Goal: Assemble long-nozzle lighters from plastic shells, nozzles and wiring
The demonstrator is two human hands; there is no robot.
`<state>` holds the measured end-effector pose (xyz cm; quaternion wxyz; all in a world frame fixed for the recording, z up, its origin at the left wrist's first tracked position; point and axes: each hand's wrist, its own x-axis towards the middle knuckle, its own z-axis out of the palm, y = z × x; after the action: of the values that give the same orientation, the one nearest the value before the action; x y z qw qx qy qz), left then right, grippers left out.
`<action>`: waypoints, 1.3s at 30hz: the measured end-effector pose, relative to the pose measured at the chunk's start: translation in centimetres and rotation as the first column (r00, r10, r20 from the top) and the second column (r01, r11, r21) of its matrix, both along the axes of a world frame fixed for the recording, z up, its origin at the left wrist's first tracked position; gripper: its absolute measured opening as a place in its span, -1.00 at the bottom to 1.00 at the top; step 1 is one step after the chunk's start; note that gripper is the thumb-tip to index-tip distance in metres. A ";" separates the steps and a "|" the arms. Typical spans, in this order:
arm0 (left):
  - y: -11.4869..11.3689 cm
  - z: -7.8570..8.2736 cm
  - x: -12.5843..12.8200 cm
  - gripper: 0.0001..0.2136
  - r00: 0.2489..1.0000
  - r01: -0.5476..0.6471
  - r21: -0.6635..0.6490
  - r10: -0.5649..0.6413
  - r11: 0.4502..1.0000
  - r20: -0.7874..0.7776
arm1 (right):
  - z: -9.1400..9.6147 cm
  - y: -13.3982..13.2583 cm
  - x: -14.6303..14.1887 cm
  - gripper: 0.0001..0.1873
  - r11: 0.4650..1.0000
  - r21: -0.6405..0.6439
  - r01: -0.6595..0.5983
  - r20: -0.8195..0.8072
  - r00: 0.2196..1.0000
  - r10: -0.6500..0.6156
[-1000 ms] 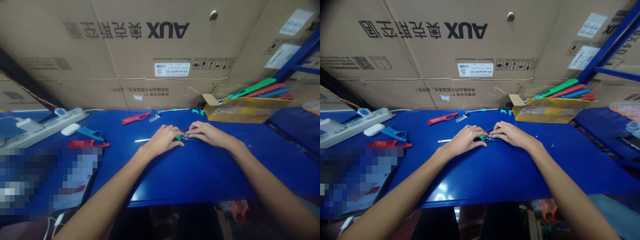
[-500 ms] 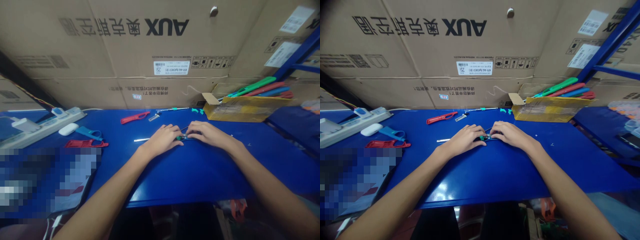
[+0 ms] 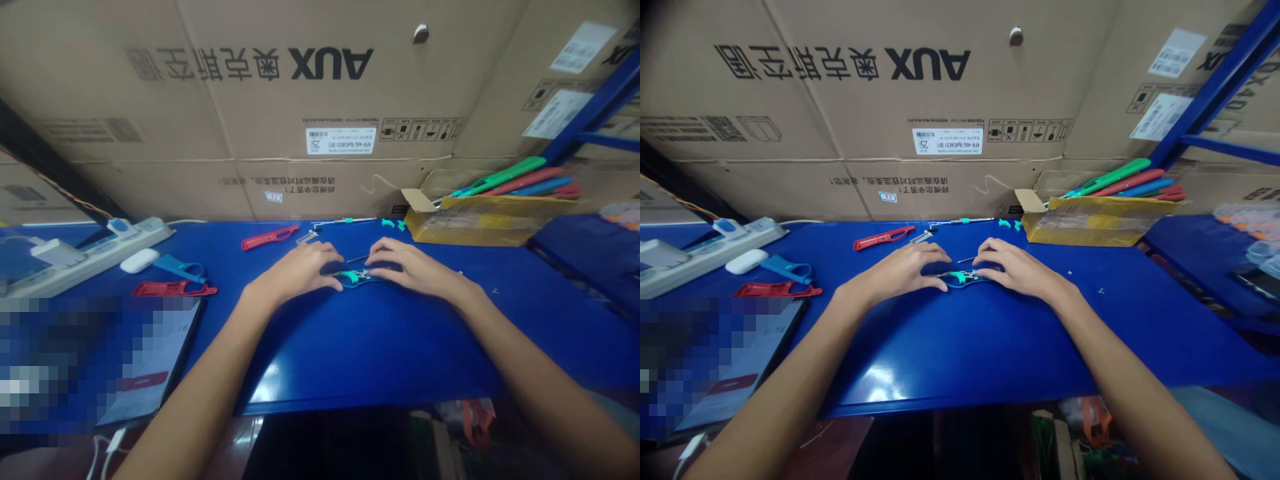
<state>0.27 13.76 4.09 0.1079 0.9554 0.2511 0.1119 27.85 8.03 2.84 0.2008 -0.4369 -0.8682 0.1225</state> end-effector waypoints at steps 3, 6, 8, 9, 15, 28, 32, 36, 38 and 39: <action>0.5 0.1 -0.6 -0.59 1.000 0.013 -0.007 -0.013 1.000 0.012 | 0.0 -0.1 -0.3 -0.69 0.999 0.032 -0.032 -0.015 0.999 0.033; 0.5 -0.2 -0.6 -0.69 0.999 0.043 -0.035 -0.043 0.998 -0.002 | -0.3 -0.1 -0.8 -0.66 0.999 0.000 -0.046 -0.001 0.999 0.046; 0.5 -0.5 -0.4 -0.73 0.998 0.055 -0.053 -0.056 0.997 -0.006 | -0.6 0.0 -1.1 -0.63 0.998 -0.029 -0.048 0.016 0.999 0.048; 0.4 -0.6 -0.3 -0.74 0.998 0.056 -0.064 -0.056 0.996 -0.004 | -0.8 0.0 -1.3 -0.62 0.998 -0.041 -0.053 0.023 0.998 0.054; 0.7 -1.3 -0.2 -0.79 1.000 0.029 -0.135 -0.028 0.990 0.013 | -1.8 0.6 -1.4 -0.64 0.993 -0.073 -0.087 0.003 0.996 0.088; 0.3 -0.6 -0.3 -0.70 0.995 0.084 -0.131 -0.077 0.988 0.061 | -1.6 0.2 -1.9 -0.66 0.991 -0.117 -0.071 -0.053 0.996 0.065; 0.2 -0.5 -0.2 -0.60 0.996 0.053 -0.056 -0.049 0.997 0.077 | -1.5 -0.3 -2.6 -0.65 0.989 -0.132 -0.064 -0.064 0.996 0.056; 1.3 -0.9 -0.9 -0.62 0.984 -0.159 0.139 0.146 0.977 0.099 | -1.5 -0.6 -3.6 -0.68 0.996 -0.082 -0.032 -0.051 0.998 0.028; 2.1 -1.2 -1.7 -0.65 0.941 -0.337 0.221 0.319 0.915 0.116 | -1.5 -0.6 -4.1 -0.69 0.998 -0.067 -0.019 -0.045 0.999 0.016; 2.4 -1.3 -2.2 -0.65 0.905 -0.424 0.241 0.409 0.873 0.115 | -1.5 -0.6 -4.3 -0.70 0.998 -0.061 -0.016 -0.043 0.999 0.013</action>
<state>-1.88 16.14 2.80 -0.0376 0.8808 0.4306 0.1934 23.53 7.40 1.30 0.2049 -0.4338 -0.8627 0.1600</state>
